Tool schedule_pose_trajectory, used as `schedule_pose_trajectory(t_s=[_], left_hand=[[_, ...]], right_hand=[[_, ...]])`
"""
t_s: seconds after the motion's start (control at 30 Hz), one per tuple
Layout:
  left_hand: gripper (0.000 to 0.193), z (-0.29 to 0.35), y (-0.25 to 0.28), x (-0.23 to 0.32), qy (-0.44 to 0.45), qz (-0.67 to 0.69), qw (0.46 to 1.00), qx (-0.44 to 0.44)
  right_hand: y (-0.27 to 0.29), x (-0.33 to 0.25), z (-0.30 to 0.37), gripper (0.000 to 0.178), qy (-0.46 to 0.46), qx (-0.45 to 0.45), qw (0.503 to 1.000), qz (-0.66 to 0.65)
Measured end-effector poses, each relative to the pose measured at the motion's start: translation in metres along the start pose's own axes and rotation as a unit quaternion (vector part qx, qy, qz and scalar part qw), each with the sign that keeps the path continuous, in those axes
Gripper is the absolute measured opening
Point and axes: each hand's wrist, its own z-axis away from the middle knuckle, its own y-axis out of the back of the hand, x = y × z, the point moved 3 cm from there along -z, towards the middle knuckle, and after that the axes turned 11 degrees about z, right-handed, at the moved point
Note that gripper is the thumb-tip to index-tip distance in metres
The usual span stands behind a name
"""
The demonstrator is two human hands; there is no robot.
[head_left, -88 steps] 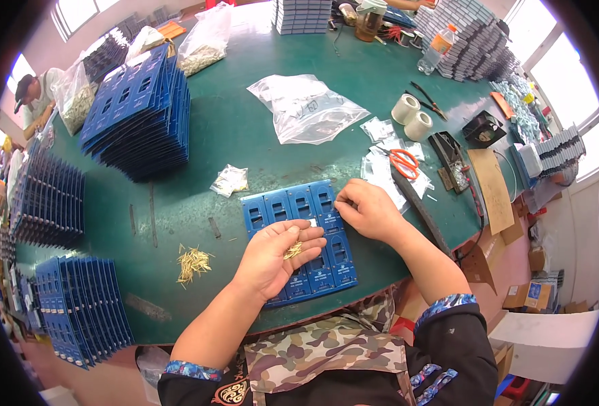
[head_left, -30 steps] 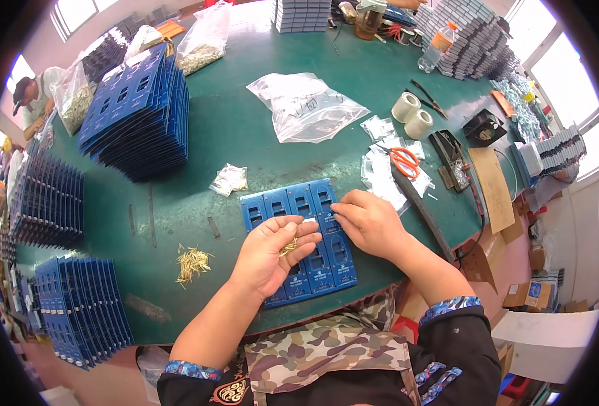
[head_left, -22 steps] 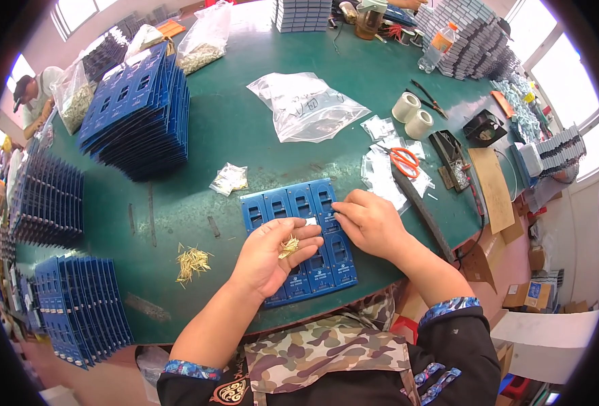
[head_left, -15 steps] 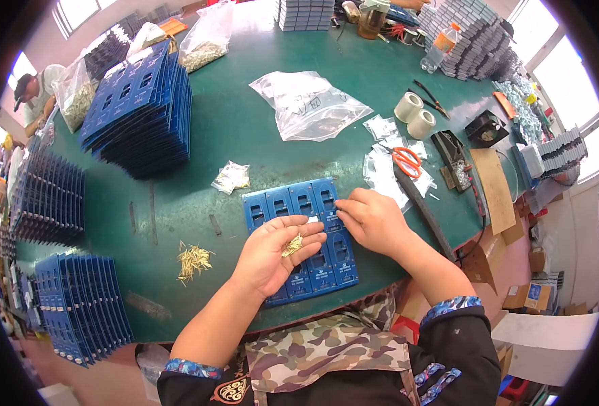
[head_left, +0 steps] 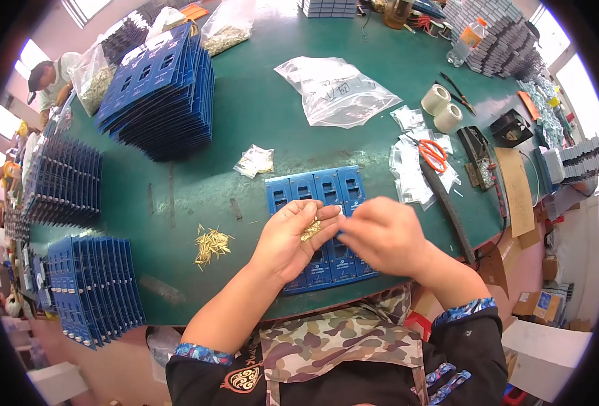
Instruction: The person assembles small electrical components by hand, inserting gold connectors and small white components into blue plastic housing units.
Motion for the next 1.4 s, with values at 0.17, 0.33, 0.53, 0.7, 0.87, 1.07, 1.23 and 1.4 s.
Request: schedule_pose_trajectory(t_s=[0.17,0.33,0.53,0.7,0.87,1.07,1.23,1.4], left_hand=[[0.022,0.004,-0.004,-0.002,-0.003,0.011,1.000,-0.012],[0.028,0.006,-0.003,-0.002,-0.014,0.014,1.000,-0.001],[0.029,0.006,-0.004,-0.002,-0.011,0.029,0.999,-0.030],[0.024,0.010,-0.013,-0.003,0.031,0.000,0.999,-0.011],[0.017,0.011,-0.006,-0.009,0.085,-0.026,0.996,-0.034],[0.017,0.012,-0.009,-0.013,0.102,-0.094,0.990,0.000],[0.017,0.013,-0.008,-0.017,0.155,-0.160,0.975,-0.022],[0.013,0.012,-0.008,-0.014,0.099,-0.069,0.993,-0.013]], right_hand=[[-0.026,-0.020,0.001,0.024,0.098,-0.052,0.994,-0.002],[-0.034,-0.019,-0.003,0.022,0.106,-0.096,0.989,0.030],[-0.036,-0.017,-0.008,0.017,0.063,-0.086,0.994,0.011],[-0.024,0.005,-0.007,0.004,-0.165,-0.024,0.971,-0.172],[-0.032,0.015,0.004,0.007,-0.227,-0.047,0.941,-0.247],[-0.020,0.019,0.006,0.009,-0.251,-0.091,0.926,-0.266],[-0.014,0.020,0.014,0.018,-0.218,-0.198,0.911,-0.289],[-0.015,0.040,0.027,0.023,-0.227,-0.230,0.893,-0.314]])
